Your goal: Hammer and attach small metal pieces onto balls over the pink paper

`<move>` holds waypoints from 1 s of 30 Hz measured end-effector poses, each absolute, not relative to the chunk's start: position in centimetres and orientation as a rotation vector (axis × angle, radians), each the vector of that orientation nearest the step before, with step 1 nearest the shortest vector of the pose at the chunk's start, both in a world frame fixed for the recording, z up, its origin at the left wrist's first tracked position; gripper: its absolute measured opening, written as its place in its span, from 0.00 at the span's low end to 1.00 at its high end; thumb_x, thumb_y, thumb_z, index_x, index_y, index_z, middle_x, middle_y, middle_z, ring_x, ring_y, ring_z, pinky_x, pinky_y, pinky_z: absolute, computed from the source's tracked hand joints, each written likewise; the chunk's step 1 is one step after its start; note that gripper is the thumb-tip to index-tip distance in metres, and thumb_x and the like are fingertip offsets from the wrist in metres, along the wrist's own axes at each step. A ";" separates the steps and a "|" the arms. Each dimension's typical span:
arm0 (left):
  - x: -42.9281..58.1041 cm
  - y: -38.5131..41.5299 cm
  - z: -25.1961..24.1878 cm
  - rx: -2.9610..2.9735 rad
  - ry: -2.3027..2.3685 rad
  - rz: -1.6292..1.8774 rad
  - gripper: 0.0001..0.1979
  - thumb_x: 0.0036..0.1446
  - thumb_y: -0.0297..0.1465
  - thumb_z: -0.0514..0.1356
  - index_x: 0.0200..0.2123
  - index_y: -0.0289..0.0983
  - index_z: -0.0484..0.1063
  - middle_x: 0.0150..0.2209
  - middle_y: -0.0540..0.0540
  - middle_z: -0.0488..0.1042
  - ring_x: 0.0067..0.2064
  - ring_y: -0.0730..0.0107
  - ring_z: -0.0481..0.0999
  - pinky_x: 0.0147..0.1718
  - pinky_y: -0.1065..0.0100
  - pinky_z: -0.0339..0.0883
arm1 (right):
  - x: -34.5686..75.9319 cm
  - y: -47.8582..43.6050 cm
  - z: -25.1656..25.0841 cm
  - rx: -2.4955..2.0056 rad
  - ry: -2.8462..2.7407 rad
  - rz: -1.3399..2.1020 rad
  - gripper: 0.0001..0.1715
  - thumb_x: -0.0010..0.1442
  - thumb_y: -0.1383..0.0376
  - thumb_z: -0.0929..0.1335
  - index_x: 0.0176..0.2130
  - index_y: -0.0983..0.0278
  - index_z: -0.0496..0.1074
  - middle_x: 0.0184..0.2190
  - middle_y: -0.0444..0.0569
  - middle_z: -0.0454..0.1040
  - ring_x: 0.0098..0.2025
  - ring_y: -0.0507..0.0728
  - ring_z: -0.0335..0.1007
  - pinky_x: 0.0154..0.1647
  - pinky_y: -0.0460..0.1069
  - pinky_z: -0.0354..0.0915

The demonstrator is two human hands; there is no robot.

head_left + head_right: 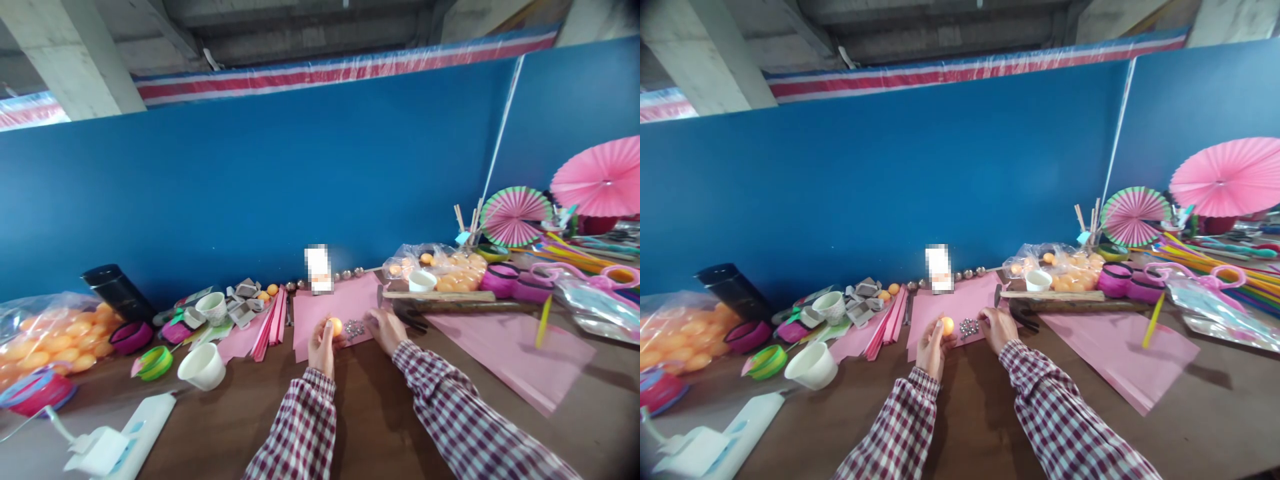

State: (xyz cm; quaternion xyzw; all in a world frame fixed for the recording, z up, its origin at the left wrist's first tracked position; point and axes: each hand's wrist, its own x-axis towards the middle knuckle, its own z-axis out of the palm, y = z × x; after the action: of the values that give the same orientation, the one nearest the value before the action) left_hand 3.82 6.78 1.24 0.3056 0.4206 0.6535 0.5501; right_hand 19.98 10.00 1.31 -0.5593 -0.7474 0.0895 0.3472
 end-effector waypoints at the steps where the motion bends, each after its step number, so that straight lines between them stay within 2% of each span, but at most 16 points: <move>1: 3.8 6.8 1.3 0.727 0.999 1.546 0.24 0.43 0.40 0.59 0.43 0.34 0.65 0.29 0.46 0.69 0.22 0.76 0.70 0.19 0.73 0.66 | 20.0 10.0 1.3 -1.454 -1.934 0.237 0.10 0.49 0.69 0.61 0.32 0.62 0.69 0.29 0.45 0.73 0.31 0.52 0.66 0.32 0.44 0.57; 6: 3.8 6.8 1.4 0.760 0.992 1.550 0.25 0.42 0.42 0.59 0.42 0.34 0.66 0.28 0.48 0.69 0.21 0.77 0.69 0.19 0.73 0.66 | 20.0 10.2 1.2 -1.447 -1.894 0.265 0.12 0.50 0.67 0.61 0.36 0.62 0.69 0.32 0.47 0.73 0.34 0.53 0.67 0.35 0.45 0.58; 11: 3.8 6.8 1.4 0.744 1.012 1.573 0.27 0.39 0.43 0.60 0.42 0.33 0.66 0.27 0.48 0.70 0.19 0.79 0.68 0.19 0.74 0.65 | 20.0 10.2 1.3 -1.447 -1.919 0.284 0.10 0.51 0.65 0.61 0.32 0.62 0.70 0.30 0.46 0.73 0.32 0.53 0.67 0.33 0.45 0.59; 18: 3.8 7.0 1.2 0.756 1.021 1.571 0.25 0.40 0.40 0.61 0.41 0.33 0.66 0.28 0.48 0.69 0.21 0.79 0.69 0.21 0.73 0.66 | 19.9 10.0 1.3 -1.443 -1.929 0.274 0.09 0.50 0.66 0.61 0.31 0.61 0.70 0.29 0.46 0.73 0.31 0.52 0.67 0.32 0.45 0.58; 24: 3.8 6.9 1.2 0.689 0.980 1.568 0.24 0.43 0.38 0.60 0.45 0.35 0.64 0.32 0.46 0.70 0.24 0.77 0.71 0.23 0.72 0.67 | 19.9 10.1 1.3 -1.439 -1.917 0.280 0.09 0.50 0.66 0.62 0.31 0.61 0.70 0.29 0.45 0.73 0.31 0.52 0.67 0.33 0.45 0.59; 30: 3.8 6.9 1.2 0.695 0.989 1.560 0.23 0.42 0.37 0.60 0.43 0.34 0.65 0.31 0.46 0.70 0.23 0.77 0.71 0.22 0.73 0.66 | 19.9 10.1 1.2 -1.441 -1.923 0.290 0.09 0.50 0.65 0.62 0.31 0.61 0.70 0.29 0.45 0.73 0.31 0.52 0.67 0.33 0.45 0.58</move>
State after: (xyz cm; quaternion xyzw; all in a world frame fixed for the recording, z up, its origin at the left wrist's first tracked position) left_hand 3.77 6.85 1.22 0.2937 0.4180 0.6595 0.5514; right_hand 19.91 10.13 1.17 -0.5570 -0.7434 0.1121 0.3531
